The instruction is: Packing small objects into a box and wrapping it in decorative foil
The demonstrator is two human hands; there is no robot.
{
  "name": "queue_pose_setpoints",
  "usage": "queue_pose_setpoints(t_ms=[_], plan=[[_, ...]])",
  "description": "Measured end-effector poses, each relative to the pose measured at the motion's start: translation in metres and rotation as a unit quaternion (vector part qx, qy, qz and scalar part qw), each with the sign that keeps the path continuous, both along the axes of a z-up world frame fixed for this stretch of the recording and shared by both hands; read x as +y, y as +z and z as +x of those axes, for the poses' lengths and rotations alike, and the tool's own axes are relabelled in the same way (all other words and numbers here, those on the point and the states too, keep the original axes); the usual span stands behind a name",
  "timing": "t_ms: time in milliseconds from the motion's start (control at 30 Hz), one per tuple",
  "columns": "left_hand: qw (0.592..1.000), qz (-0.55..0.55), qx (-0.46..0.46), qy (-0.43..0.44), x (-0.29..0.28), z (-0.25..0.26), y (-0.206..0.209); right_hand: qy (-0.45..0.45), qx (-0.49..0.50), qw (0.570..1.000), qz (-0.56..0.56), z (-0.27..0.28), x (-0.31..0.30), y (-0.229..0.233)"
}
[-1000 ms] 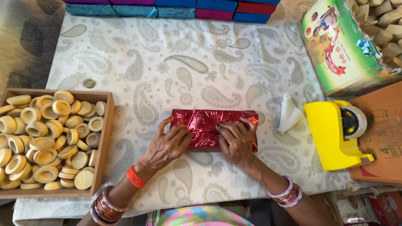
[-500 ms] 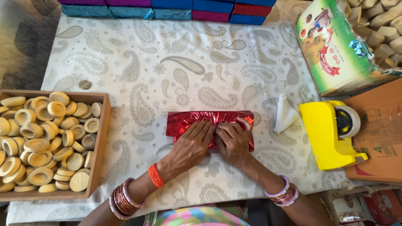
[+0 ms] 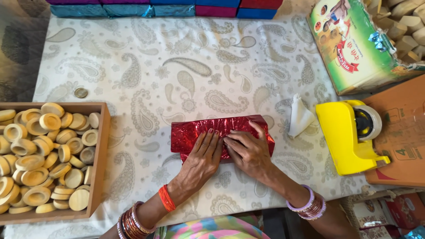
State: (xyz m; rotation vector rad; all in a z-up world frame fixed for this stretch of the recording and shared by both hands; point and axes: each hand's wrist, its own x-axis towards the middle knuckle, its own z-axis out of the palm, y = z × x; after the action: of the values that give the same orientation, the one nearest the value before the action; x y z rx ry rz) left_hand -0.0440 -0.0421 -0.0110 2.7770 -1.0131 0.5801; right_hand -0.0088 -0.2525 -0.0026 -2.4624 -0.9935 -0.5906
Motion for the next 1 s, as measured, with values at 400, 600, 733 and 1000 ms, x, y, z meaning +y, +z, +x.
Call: queue_pose_setpoints(t_ms=[400, 600, 733, 1000], plan=[[1.000, 0.024, -0.020, -0.005, -0.002, 0.001, -0.008, -0.069, -0.005, 0.997, -0.034, -0.020, -0.086, -0.004], [1.000, 0.006, 0.005, -0.008, -0.003, 0.001, -0.010, 0.034, -0.016, 0.994, -0.103, -0.008, -0.062, 0.006], [1.000, -0.013, -0.018, -0.007, -0.002, 0.003, -0.015, 0.037, -0.014, 0.988, -0.153, -0.006, -0.069, -0.016], [0.999, -0.039, -0.028, -0.005, -0.012, 0.025, -0.008, -0.006, -0.055, 0.984, -0.169, 0.014, -0.077, -0.019]])
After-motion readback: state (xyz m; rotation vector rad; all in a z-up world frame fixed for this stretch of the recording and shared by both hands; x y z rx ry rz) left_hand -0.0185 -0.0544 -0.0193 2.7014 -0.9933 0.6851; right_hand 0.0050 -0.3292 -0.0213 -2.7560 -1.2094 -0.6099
